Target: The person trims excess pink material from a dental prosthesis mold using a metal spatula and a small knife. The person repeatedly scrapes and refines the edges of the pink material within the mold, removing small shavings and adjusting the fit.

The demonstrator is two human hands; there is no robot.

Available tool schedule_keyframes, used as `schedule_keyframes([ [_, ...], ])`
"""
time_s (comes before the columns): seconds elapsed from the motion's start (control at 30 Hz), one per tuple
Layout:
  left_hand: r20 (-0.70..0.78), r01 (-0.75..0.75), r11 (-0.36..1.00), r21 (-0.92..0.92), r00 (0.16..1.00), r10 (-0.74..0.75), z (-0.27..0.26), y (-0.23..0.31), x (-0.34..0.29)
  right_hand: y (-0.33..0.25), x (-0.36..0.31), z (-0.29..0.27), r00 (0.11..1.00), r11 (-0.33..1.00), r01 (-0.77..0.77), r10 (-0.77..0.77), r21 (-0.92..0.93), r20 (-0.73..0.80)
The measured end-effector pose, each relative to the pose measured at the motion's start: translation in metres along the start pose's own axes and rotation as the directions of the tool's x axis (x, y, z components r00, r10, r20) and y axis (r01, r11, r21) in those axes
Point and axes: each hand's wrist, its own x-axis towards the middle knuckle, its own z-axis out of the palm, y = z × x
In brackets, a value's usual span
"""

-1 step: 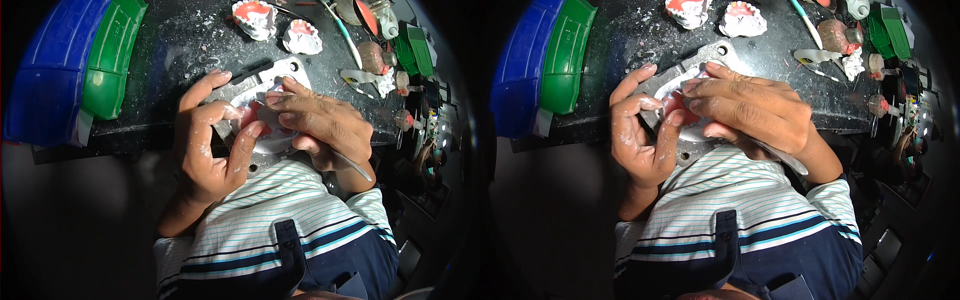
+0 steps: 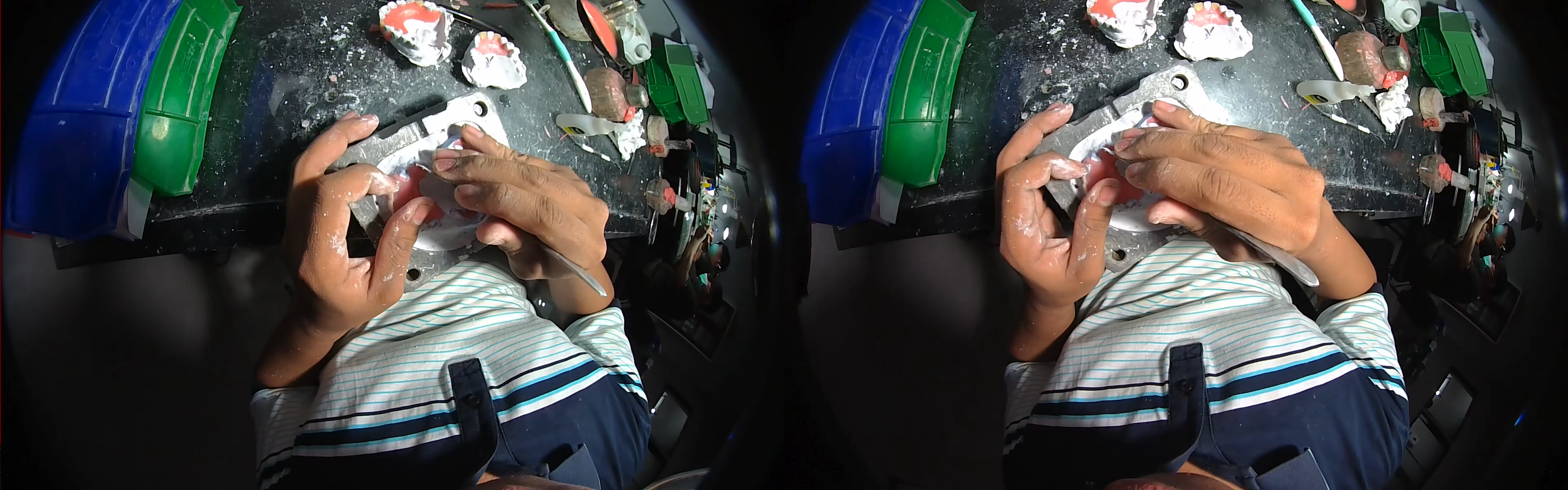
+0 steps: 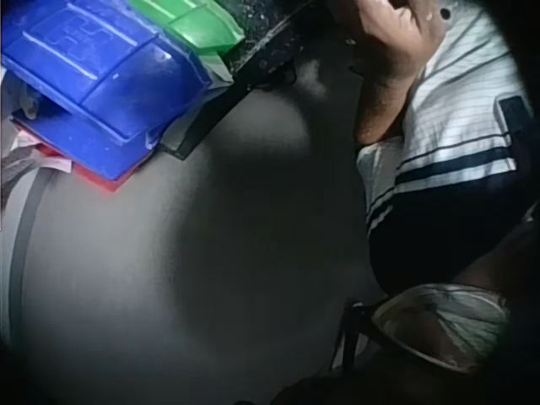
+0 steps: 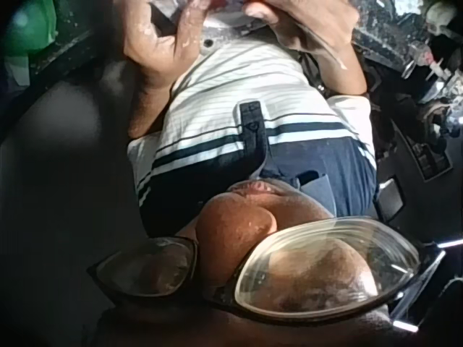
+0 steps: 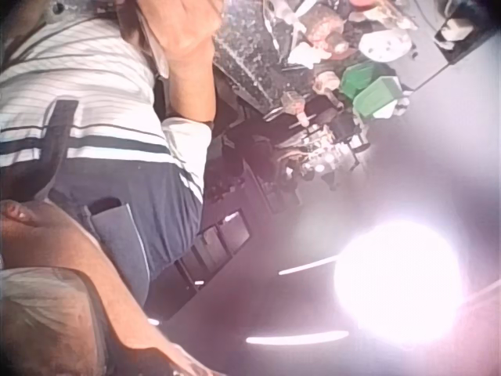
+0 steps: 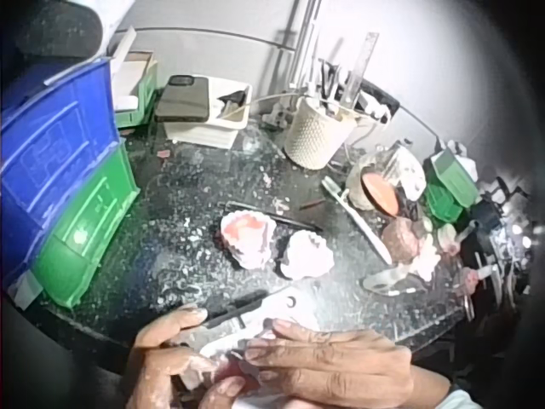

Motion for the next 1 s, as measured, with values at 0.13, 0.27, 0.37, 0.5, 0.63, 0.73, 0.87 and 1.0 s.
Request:
schedule_keyframes([
  [0.13, -0.027, -0.006, 1.000, 0.003, 1.000, 0.006, 0.000, -0.001, 0.003, 0.000, -0.001, 0.001, 1.000, 1.000, -0.003, 0.003, 0.002, -0.009],
  [0.27, 0.018, -0.001, 1.000, -0.013, 1.000, 0.002, 0.003, -0.002, 0.001, -0.001, 0.002, 0.001, 1.000, 1.000, 0.016, -0.016, -0.002, 0.018],
  [0.37, -0.041, 0.028, 0.996, -0.090, 0.999, -0.031, 0.007, -0.006, -0.002, 0.001, 0.001, 0.004, 0.998, 0.998, 0.054, -0.054, -0.023, 0.023],
  [0.5, 0.029, 0.069, 0.994, -0.086, 0.997, -0.066, 0.003, -0.003, -0.001, 0.007, -0.004, 0.009, 0.995, 0.994, 0.103, -0.102, -0.038, 0.008],
  [0.63, 0.022, 0.119, 0.989, -0.088, 0.993, -0.117, 0.003, 0.001, 0.000, 0.007, -0.006, 0.012, 0.994, 0.992, 0.108, -0.109, -0.066, -0.010],
  [0.73, 0.040, 0.105, 0.994, -0.036, 0.994, -0.104, 0.001, 0.002, 0.003, 0.004, -0.005, 0.012, 0.996, 0.994, 0.084, -0.084, -0.066, -0.003],
  [0.87, 0.012, 0.096, 0.994, -0.061, 0.995, -0.095, 0.003, 0.001, 0.002, 0.005, -0.006, 0.014, 0.996, 0.993, 0.087, -0.089, -0.085, -0.013],
  [1.0, -0.006, 0.078, 0.996, -0.034, 0.997, -0.078, 0.005, 0.000, 0.004, 0.004, -0.004, 0.011, 0.996, 0.989, 0.094, -0.095, -0.112, 0.003],
])
